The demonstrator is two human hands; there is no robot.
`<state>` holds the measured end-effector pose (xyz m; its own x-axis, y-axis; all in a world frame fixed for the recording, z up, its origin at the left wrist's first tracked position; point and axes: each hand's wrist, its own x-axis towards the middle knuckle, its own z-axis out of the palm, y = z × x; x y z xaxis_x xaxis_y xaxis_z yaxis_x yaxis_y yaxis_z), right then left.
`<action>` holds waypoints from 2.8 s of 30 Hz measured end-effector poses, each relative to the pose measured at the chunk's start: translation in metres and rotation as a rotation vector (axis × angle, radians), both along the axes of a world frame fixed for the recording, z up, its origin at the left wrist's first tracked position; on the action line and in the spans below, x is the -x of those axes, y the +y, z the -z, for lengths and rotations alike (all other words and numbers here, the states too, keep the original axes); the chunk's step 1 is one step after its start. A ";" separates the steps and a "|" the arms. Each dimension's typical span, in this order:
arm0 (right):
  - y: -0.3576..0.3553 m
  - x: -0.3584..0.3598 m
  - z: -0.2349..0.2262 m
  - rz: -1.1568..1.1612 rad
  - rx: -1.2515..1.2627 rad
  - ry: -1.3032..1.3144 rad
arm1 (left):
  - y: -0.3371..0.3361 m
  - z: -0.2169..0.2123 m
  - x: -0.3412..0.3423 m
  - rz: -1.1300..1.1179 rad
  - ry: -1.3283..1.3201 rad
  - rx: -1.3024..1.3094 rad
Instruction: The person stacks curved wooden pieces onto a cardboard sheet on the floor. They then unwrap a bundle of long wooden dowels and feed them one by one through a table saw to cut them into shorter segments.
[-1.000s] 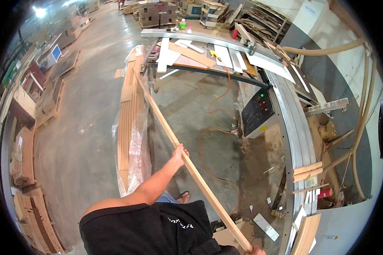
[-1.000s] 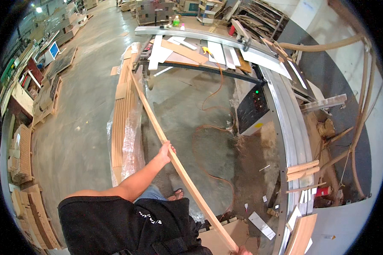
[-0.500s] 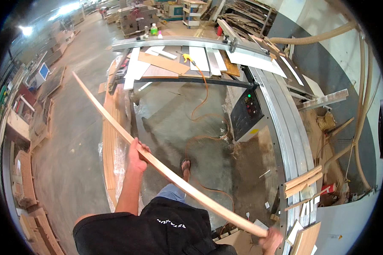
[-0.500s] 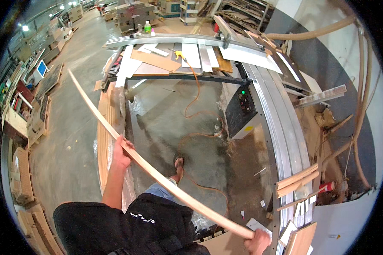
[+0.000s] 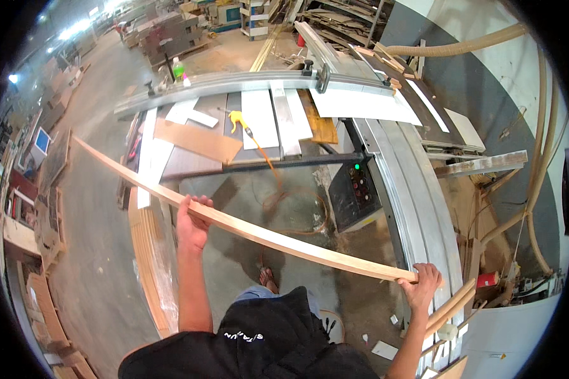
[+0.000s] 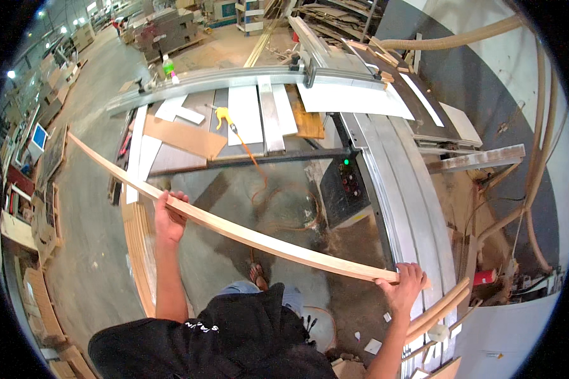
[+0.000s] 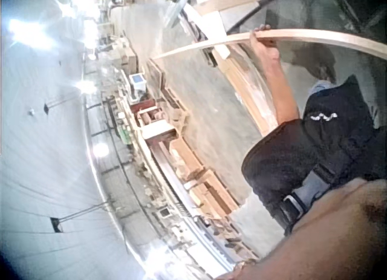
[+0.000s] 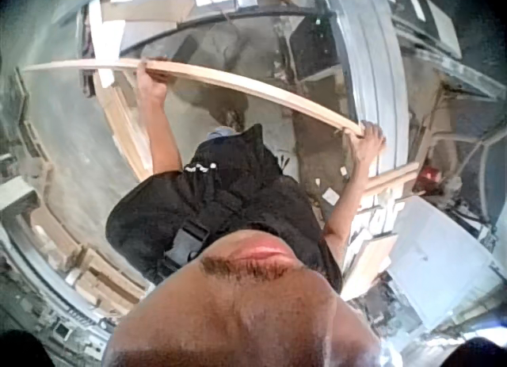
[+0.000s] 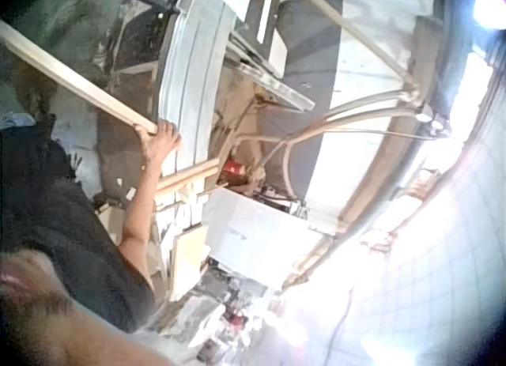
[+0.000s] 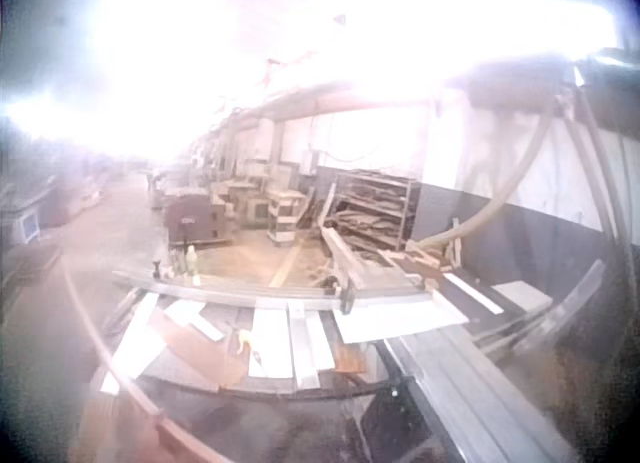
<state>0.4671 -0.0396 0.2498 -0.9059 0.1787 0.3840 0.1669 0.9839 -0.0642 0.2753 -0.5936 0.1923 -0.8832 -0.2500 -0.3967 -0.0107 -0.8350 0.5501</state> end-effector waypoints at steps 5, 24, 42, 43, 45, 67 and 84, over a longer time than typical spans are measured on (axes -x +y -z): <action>0.028 0.094 -0.002 -0.082 -0.032 0.103 | 0.022 0.029 0.081 0.034 -0.109 -0.006; 0.176 0.623 0.123 -0.443 0.166 -0.162 | 0.193 0.090 0.381 0.358 -0.487 0.399; 0.278 0.910 0.171 -0.474 0.374 -0.283 | 0.429 0.059 0.691 0.054 0.136 1.515; 0.281 0.914 0.175 -0.476 0.362 -0.303 | 0.420 0.054 0.700 0.110 0.115 1.504; 0.291 0.907 0.184 -0.464 0.342 -0.354 | 0.414 0.014 0.722 0.247 0.080 1.464; 0.270 0.973 0.196 -0.501 0.431 -0.047 | 0.493 0.118 0.744 0.645 0.524 2.339; 0.266 0.968 0.179 -0.460 0.358 -0.292 | 0.482 0.138 0.731 0.688 0.534 2.300</action>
